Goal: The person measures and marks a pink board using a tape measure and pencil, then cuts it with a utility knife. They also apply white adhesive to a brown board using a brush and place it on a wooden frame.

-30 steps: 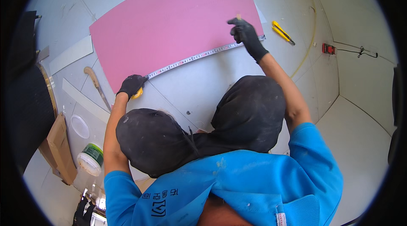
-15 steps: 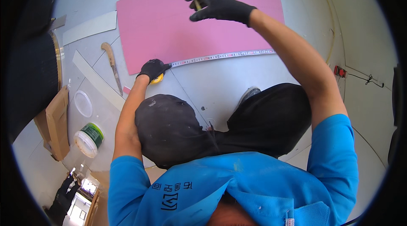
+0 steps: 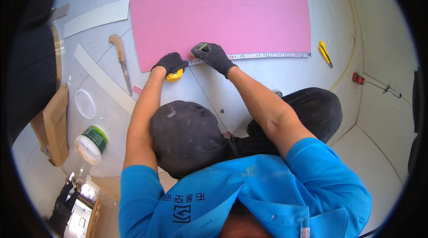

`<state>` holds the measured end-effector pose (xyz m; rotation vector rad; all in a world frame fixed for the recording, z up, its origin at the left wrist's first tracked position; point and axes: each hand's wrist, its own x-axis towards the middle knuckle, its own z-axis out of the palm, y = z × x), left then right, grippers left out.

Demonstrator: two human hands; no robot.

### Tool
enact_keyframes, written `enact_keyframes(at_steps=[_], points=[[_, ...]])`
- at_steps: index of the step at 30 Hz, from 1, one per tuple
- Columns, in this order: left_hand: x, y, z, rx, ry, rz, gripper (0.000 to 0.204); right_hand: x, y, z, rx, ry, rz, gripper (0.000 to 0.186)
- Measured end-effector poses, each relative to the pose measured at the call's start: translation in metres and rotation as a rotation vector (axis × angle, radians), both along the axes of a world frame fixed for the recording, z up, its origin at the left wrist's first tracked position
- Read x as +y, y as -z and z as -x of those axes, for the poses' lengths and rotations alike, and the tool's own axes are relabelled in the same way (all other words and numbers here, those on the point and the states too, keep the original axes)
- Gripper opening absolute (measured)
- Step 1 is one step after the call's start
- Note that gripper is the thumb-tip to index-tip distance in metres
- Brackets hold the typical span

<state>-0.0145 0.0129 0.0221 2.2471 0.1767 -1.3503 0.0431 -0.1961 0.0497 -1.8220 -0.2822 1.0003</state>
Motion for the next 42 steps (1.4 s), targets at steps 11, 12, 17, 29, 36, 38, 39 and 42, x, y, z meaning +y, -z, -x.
enact_keyframes(at_steps=[11, 12, 17, 29, 36, 38, 39, 42], points=[[0.019, -0.024, 0.006, 0.035, -0.108, -0.110, 0.058, 0.009, 0.013, 0.013, -0.177, -0.029, 0.062, 0.027], [0.024, -0.024, 0.007, 0.063, -0.134, -0.066, 0.057, 0.010, 0.012, 0.014, -0.162, -0.019, 0.077, 0.027], [0.029, -0.013, 0.011, -0.063, -0.059, -0.063, 0.055, 0.016, 0.018, 0.015, -0.248, -0.030, 0.001, 0.026], [0.030, 0.010, 0.017, -0.088, -0.017, -0.108, 0.049, 0.029, 0.019, 0.016, -0.171, -0.108, 0.060, 0.026], [0.030, -0.001, 0.012, -0.027, -0.040, -0.087, 0.058, 0.031, 0.020, 0.019, -0.189, -0.093, 0.088, 0.024], [0.026, -0.008, 0.010, 0.006, -0.071, -0.105, 0.057, 0.030, 0.020, 0.019, -0.221, -0.074, 0.068, 0.026], [0.024, -0.011, 0.009, 0.022, -0.087, -0.114, 0.057, 0.030, 0.020, 0.018, -0.193, -0.097, 0.088, 0.026], [0.024, -0.011, 0.009, 0.015, -0.078, -0.112, 0.057, 0.030, 0.020, 0.016, -0.159, -0.129, 0.109, 0.027]])
